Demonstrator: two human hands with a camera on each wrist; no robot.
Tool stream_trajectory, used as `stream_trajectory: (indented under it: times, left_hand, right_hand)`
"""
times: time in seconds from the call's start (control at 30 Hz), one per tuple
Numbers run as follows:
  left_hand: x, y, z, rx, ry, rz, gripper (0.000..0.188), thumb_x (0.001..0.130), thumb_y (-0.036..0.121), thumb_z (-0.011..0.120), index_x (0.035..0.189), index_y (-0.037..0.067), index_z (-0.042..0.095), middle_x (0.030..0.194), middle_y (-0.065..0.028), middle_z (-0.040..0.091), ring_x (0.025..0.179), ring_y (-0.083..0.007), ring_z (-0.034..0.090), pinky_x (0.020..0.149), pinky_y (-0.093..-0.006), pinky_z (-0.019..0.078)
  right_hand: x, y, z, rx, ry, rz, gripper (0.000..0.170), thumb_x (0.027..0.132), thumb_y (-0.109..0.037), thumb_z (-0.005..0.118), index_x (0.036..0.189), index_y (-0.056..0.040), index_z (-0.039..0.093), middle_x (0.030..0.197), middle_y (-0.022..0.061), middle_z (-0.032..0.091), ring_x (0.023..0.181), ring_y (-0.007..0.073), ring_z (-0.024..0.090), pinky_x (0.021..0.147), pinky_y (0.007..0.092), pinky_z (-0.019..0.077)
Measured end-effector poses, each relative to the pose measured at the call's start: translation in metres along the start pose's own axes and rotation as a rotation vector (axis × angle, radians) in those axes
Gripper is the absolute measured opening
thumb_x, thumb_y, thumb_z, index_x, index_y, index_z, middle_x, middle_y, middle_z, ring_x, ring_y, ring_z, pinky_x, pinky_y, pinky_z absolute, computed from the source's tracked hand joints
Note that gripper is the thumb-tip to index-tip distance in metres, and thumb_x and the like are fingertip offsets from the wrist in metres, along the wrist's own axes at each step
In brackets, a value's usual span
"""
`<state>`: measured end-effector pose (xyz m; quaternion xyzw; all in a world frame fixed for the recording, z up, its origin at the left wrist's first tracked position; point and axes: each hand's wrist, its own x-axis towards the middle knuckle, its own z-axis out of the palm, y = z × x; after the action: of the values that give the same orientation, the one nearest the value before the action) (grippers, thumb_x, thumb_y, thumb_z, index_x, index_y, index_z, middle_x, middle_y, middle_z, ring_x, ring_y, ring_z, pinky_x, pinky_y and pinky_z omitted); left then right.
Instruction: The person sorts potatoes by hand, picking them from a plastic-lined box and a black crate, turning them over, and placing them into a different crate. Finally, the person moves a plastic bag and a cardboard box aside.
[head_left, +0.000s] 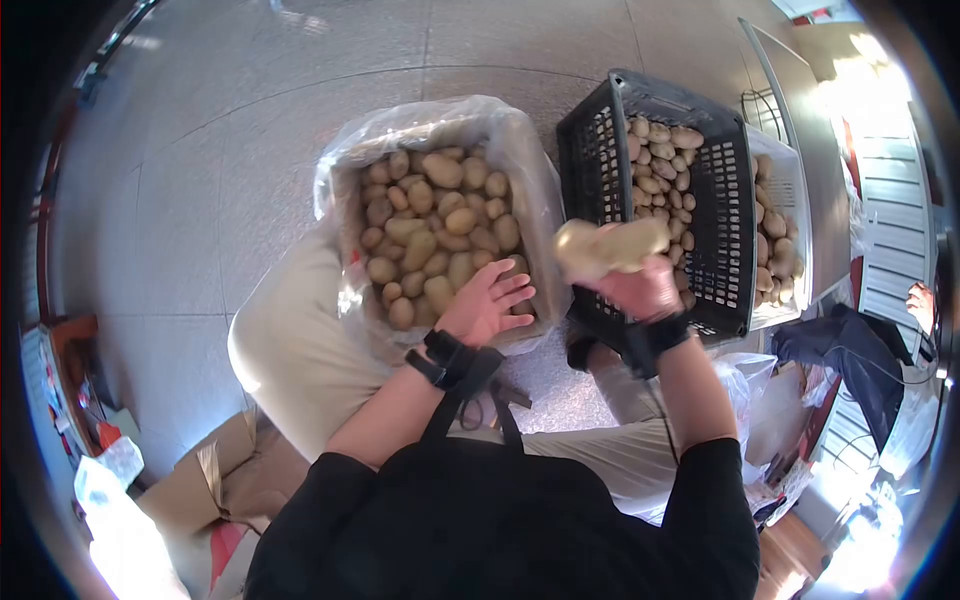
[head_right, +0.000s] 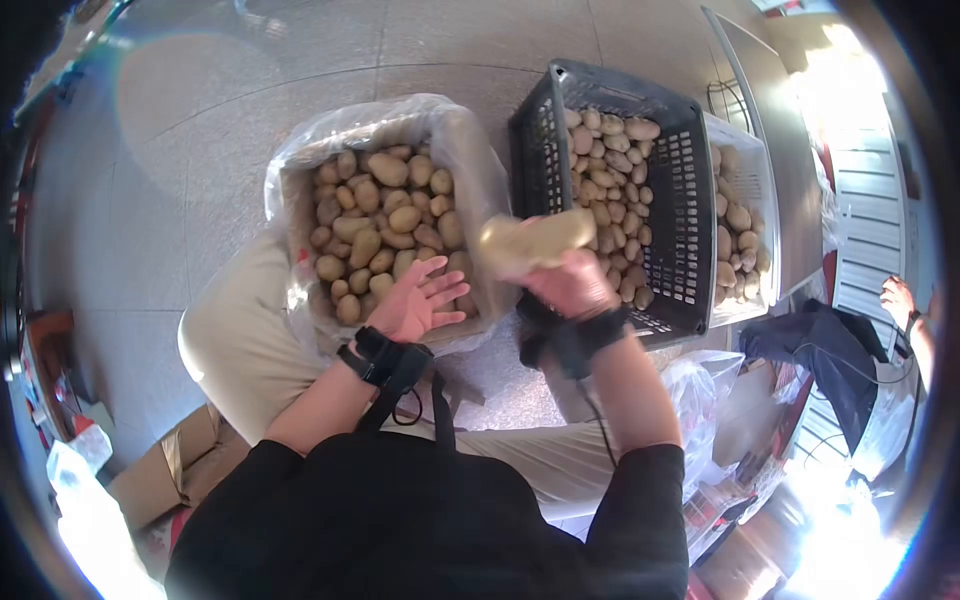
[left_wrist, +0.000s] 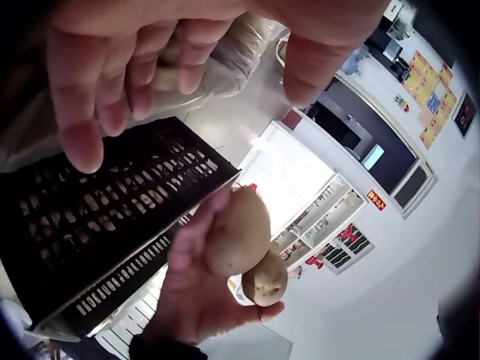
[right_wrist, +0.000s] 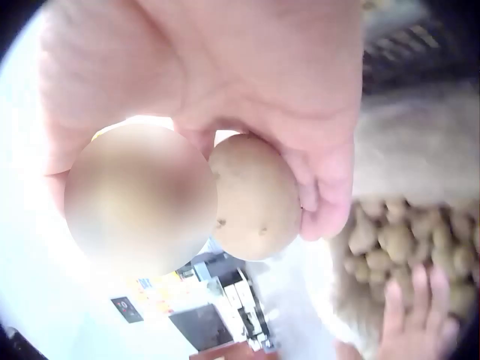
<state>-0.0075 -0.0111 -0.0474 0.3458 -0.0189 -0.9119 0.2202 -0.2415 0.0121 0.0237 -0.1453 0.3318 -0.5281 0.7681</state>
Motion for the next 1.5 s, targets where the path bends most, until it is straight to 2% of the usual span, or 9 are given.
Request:
stream_trajectory:
  times: [0.07,0.27,0.37,0.5,0.73,0.93,1.17,1.3,1.5]
  left_hand:
    - [-0.003,-0.006,-0.005,-0.115,-0.109,-0.046,0.043,0.086,0.041,0.048,0.116,0.011,0.043,0.108,-0.0097,0.053,0.102,-0.0259,0.052,0.078,-0.0442,0.0471]
    - [-0.001,0.0,-0.068,0.109,0.442,0.026,0.04,0.083,0.044,0.052,0.104,0.011,0.044,0.099,-0.0086,0.054,0.084,-0.0232,0.055,0.06,-0.0406,0.0512]
    - [-0.002,0.018,-0.075,0.019,0.459,0.186,0.036,0.084,0.041,0.053,0.099,0.01,0.045,0.096,-0.0083,0.054,0.08,-0.0222,0.056,0.055,-0.0407,0.0509]
    - [0.014,0.03,-0.1,-0.171,0.278,0.503,0.029,0.089,0.023,0.048,0.111,0.006,0.042,0.099,-0.0086,0.053,0.087,-0.0225,0.053,0.072,-0.0396,0.0497]
    - [-0.013,0.036,-0.049,-0.06,0.145,0.58,0.023,0.09,0.012,0.044,0.109,-0.001,0.043,0.109,-0.0151,0.052,0.102,-0.0273,0.053,0.08,-0.0378,0.0478]
    - [-0.019,0.012,-0.029,0.126,0.07,0.395,0.02,0.09,0.011,0.044,0.107,0.001,0.045,0.098,-0.0124,0.057,0.09,-0.0241,0.058,0.078,-0.0355,0.0488]
    - [-0.026,0.004,0.002,0.206,0.091,0.309,0.018,0.09,0.011,0.043,0.106,0.003,0.046,0.096,-0.0098,0.057,0.086,-0.0202,0.059,0.077,-0.0341,0.0489]
    - [-0.014,0.01,0.013,0.272,0.144,0.303,0.019,0.089,0.01,0.042,0.107,0.003,0.045,0.096,-0.0096,0.056,0.086,-0.0196,0.058,0.077,-0.0335,0.0484]
    - [0.013,0.017,0.015,0.253,0.255,0.231,0.019,0.09,0.01,0.041,0.106,0.003,0.046,0.098,-0.0096,0.056,0.087,-0.0204,0.057,0.078,-0.0345,0.0478]
  right_hand:
    - [0.009,0.048,0.018,-0.002,0.026,0.099,0.06,0.065,-0.035,0.07,0.109,0.0001,0.047,0.109,0.0159,0.051,0.104,0.0273,0.05,0.089,0.0375,0.0403]
    - [0.075,0.121,-0.007,-0.656,0.494,0.238,0.04,0.07,-0.023,0.07,0.094,0.0019,0.05,0.083,0.0083,0.06,0.068,0.0151,0.06,0.055,0.0231,0.0463]
    - [0.113,0.14,-0.002,-0.65,0.696,-0.007,0.04,0.075,-0.024,0.067,0.098,0.0003,0.046,0.078,0.0058,0.057,0.061,0.0112,0.055,0.048,0.0223,0.0436]
    - [0.127,0.166,-0.025,-0.917,0.607,-0.071,0.043,0.073,-0.024,0.066,0.1,0.0049,0.05,0.08,0.0099,0.06,0.062,0.014,0.06,0.05,0.0246,0.0457]
    - [0.047,0.084,0.033,-0.736,0.475,-0.183,0.02,0.081,-0.011,0.055,0.096,0.0023,0.053,0.079,0.0078,0.06,0.062,0.0132,0.059,0.053,0.0222,0.0459]
    - [-0.002,-0.042,-0.061,-0.504,0.852,-0.467,0.02,0.083,-0.012,0.055,0.095,0.0026,0.051,0.078,0.0089,0.059,0.061,0.013,0.059,0.051,0.0222,0.0471]
    - [0.025,-0.083,-0.144,-0.849,0.997,-0.297,0.045,0.074,-0.02,0.067,0.109,0.0026,0.05,0.092,0.0096,0.059,0.078,0.0137,0.058,0.058,0.0238,0.0473]
    - [0.073,-0.099,-0.207,-1.502,1.018,-0.338,0.058,0.064,-0.034,0.073,0.108,0.0004,0.054,0.098,0.0151,0.06,0.089,0.0215,0.058,0.078,0.0308,0.0457]
    - [0.152,-0.138,-0.235,-1.585,0.985,-0.148,0.073,0.061,-0.046,0.071,0.115,-0.002,0.052,0.11,0.0222,0.055,0.105,0.0291,0.053,0.087,0.0363,0.0417]
